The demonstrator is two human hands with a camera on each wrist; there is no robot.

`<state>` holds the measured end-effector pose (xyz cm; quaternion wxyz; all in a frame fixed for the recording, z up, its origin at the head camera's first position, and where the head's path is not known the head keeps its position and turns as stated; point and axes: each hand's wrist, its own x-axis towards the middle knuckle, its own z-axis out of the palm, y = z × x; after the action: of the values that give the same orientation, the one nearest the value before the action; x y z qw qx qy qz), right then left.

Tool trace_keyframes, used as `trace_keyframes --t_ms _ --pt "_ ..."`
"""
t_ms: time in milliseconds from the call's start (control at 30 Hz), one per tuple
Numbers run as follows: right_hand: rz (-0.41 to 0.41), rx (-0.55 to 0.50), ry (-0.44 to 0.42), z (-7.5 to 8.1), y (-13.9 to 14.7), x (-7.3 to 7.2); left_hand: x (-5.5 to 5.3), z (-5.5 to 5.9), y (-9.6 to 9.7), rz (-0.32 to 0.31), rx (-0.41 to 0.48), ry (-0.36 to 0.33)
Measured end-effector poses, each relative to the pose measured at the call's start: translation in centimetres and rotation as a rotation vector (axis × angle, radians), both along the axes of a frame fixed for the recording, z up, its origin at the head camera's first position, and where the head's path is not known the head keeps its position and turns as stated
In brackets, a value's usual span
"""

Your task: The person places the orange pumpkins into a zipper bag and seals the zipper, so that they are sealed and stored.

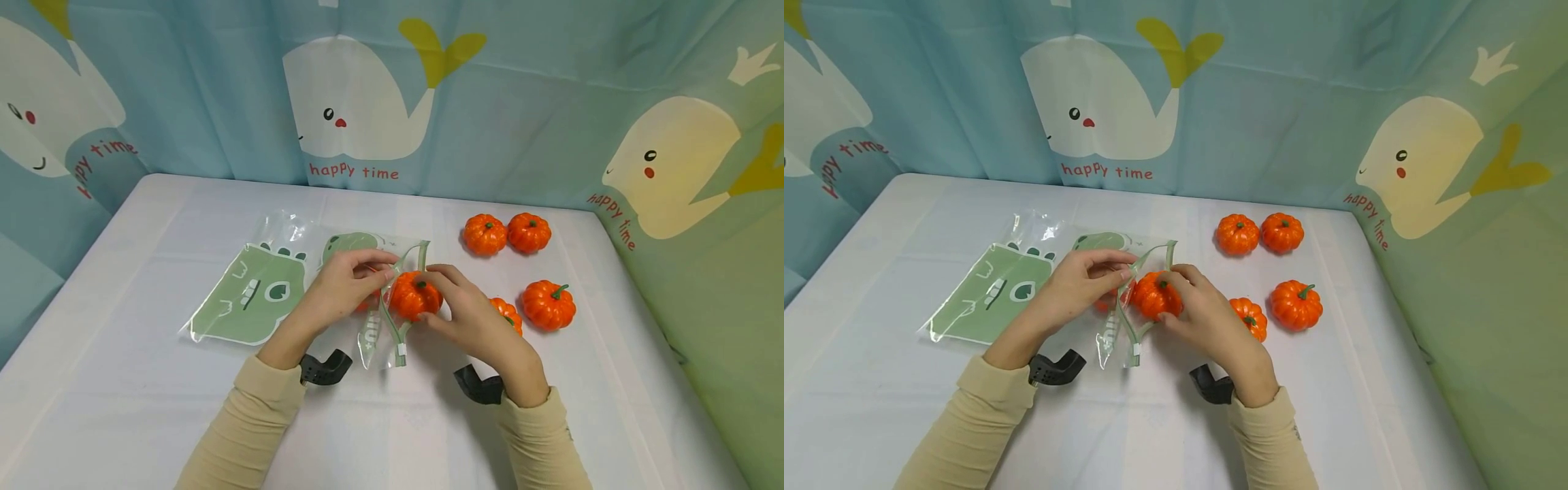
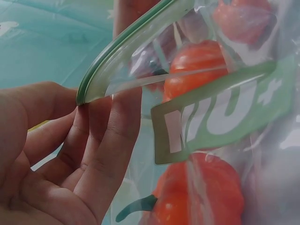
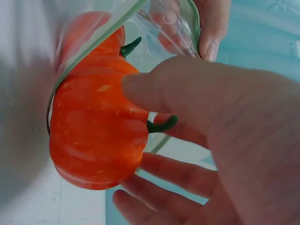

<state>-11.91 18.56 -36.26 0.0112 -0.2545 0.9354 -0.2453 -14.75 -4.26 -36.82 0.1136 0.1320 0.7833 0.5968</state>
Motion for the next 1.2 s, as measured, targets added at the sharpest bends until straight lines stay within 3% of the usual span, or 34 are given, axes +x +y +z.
trace_keyframes --t_ms 333,467,600,733,900,1200 --pt "0.067 -0.04 0.074 -1.0 -1.5 -0.2 0.1 -0.2 0.1 0.002 0.027 -0.018" --pt "0.053 -0.042 0.084 -0.7 -1.3 -0.1 0.1 0.0 0.0 0.014 0.043 -0.02" --pt "0.021 -0.034 0.059 0.1 -0.4 0.4 0.0 0.0 0.0 0.015 0.048 -0.011" --pt "0.054 0.004 0.015 0.4 -0.1 0.7 0.0 0.0 0.0 0.003 0.062 -0.021" --pt "0.112 0.031 -0.037 0.0 -0.4 0.8 0.0 -0.2 0.0 -0.008 0.066 -0.016" --pt "0.138 0.061 -0.055 -0.6 -1.6 0.9 0.1 -0.3 0.1 -0.012 0.04 -0.011"
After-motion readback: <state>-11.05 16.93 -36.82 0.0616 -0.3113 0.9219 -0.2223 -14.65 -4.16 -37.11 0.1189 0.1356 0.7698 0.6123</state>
